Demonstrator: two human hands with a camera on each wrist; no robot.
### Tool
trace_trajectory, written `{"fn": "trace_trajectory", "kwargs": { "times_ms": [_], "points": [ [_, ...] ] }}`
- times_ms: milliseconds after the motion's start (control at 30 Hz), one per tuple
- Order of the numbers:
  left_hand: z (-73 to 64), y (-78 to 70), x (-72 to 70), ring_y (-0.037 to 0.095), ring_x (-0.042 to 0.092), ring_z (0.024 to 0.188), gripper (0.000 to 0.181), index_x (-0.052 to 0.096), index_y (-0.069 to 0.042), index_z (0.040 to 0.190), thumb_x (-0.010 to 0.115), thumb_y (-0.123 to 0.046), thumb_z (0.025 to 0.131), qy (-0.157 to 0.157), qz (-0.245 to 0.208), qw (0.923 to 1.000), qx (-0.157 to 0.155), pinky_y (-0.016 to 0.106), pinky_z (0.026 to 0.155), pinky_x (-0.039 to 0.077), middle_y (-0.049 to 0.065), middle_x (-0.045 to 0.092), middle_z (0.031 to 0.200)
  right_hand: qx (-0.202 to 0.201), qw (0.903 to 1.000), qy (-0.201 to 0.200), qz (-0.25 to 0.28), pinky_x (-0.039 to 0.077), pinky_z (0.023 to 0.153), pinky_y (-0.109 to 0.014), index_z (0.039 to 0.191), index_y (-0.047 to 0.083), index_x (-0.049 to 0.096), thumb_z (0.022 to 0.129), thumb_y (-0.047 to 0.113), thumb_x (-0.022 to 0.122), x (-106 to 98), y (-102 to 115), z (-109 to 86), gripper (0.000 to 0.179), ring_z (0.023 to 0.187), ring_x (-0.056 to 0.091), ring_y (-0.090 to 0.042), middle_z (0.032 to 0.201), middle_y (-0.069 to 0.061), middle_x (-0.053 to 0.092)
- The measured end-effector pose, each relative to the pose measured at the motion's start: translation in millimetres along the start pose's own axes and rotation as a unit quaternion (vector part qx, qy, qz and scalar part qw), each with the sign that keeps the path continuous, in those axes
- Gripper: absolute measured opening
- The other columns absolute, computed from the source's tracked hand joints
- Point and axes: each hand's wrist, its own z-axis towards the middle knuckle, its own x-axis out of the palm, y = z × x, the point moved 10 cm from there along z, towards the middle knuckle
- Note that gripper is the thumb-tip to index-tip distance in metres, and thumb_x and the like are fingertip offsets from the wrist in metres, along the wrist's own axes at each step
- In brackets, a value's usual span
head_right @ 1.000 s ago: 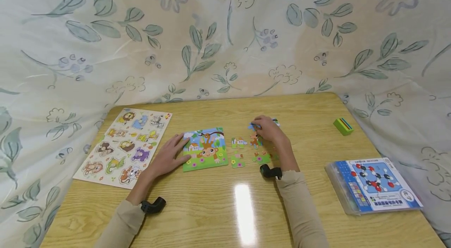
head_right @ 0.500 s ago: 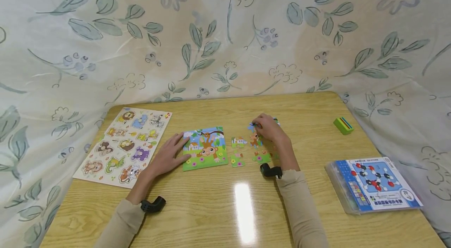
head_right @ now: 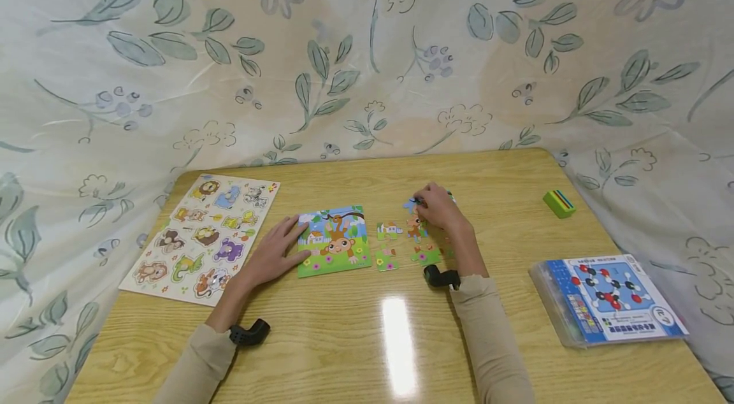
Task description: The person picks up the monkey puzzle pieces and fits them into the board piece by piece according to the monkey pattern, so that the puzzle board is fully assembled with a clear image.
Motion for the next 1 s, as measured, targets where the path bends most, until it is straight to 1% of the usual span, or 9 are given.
{"fn": "trace_trajectory", "kwargs": {
  "times_ms": [133, 267, 367, 533, 733, 900, 1000],
  "points": [
    [-0.1, 0.1, -0.2, 0.04, 0.021, 0.148, 0.068, 0.038, -0.015, 0.151, 0.062, -0.042, 0.093, 0.002, 0.001, 1.0, -0.001, 0.061, 0.117, 0.021, 0.016, 0.027, 0.159, 0.012, 0.9998, -0.003, 0.018, 0.048, 0.09, -0.049, 0.125, -0.005, 0.057, 0.097, 0.012, 0.059, 0, -4, 0.8, 0.033, 0.105, 0.054, -0.037, 0.122, -0.024, 0.049],
    [-0.1, -0.2, -0.2, 0.039, 0.021, 0.149, 0.069, 0.038, -0.015, 0.151, 0.062, -0.042, 0.093, 0.004, 0.001, 1.0, -0.002, 0.06, 0.118, 0.021, 0.016, 0.027, 0.159, 0.016, 0.9979, -0.006, 0.063, 0.047, 0.095, -0.052, 0.126, -0.004, 0.051, 0.098, 0.011, 0.055, -1, -6, 2.0, 0.032, 0.113, 0.052, -0.039, 0.127, -0.025, 0.046],
    [0.0, -0.7, -0.3, 0.039, 0.021, 0.148, 0.069, 0.038, -0.015, 0.151, 0.062, -0.043, 0.093, 0.005, 0.002, 1.0, -0.001, 0.06, 0.118, 0.021, 0.016, 0.028, 0.159, 0.012, 0.995, -0.012, 0.098, 0.048, 0.092, -0.051, 0.123, -0.001, 0.05, 0.1, 0.012, 0.053, -1, -6, 3.5, 0.027, 0.113, 0.055, -0.038, 0.125, -0.023, 0.051],
    [0.5, -0.6, -0.1, 0.04, 0.022, 0.148, 0.069, 0.038, -0.015, 0.151, 0.062, -0.042, 0.093, 0.002, 0.006, 1.0, 0.002, 0.06, 0.117, 0.021, 0.016, 0.028, 0.159, 0.008, 0.99, -0.023, 0.139, 0.051, 0.085, -0.046, 0.12, 0.003, 0.053, 0.1, 0.013, 0.053, -5, -3, 4.1, 0.022, 0.107, 0.061, -0.034, 0.119, -0.02, 0.059],
    [1.9, 0.3, 0.7, 0.039, 0.021, 0.148, 0.069, 0.037, -0.015, 0.151, 0.062, -0.043, 0.093, 0.003, 0.008, 1.0, 0.004, 0.061, 0.117, 0.022, 0.016, 0.028, 0.159, 0.01, 0.9831, -0.039, 0.179, 0.051, 0.081, -0.041, 0.123, 0.006, 0.054, 0.101, 0.015, 0.053, -10, 1, 2.7, 0.024, 0.103, 0.061, -0.031, 0.115, -0.016, 0.061],
    [1.9, 1.3, 1.3, 0.039, 0.021, 0.148, 0.068, 0.037, -0.015, 0.151, 0.061, -0.043, 0.093, 0.003, 0.013, 0.9999, 0.002, 0.06, 0.117, 0.022, 0.016, 0.028, 0.159, -0.004, 0.9782, -0.033, 0.205, 0.052, 0.084, -0.041, 0.128, 0.004, 0.054, 0.1, 0.017, 0.054, -10, 14, 4.9, 0.031, 0.105, 0.061, -0.032, 0.121, -0.019, 0.061],
    [0.8, 1.0, 2.0, 0.039, 0.022, 0.148, 0.069, 0.038, -0.015, 0.151, 0.061, -0.043, 0.093, 0.003, 0.014, 0.9999, 0.003, 0.06, 0.117, 0.022, 0.016, 0.028, 0.159, -0.012, 0.9753, -0.028, 0.219, 0.052, 0.082, -0.038, 0.128, 0.002, 0.055, 0.1, 0.017, 0.055, -6, 23, 6.8, 0.032, 0.102, 0.061, -0.034, 0.121, -0.021, 0.06]
  ]
}}
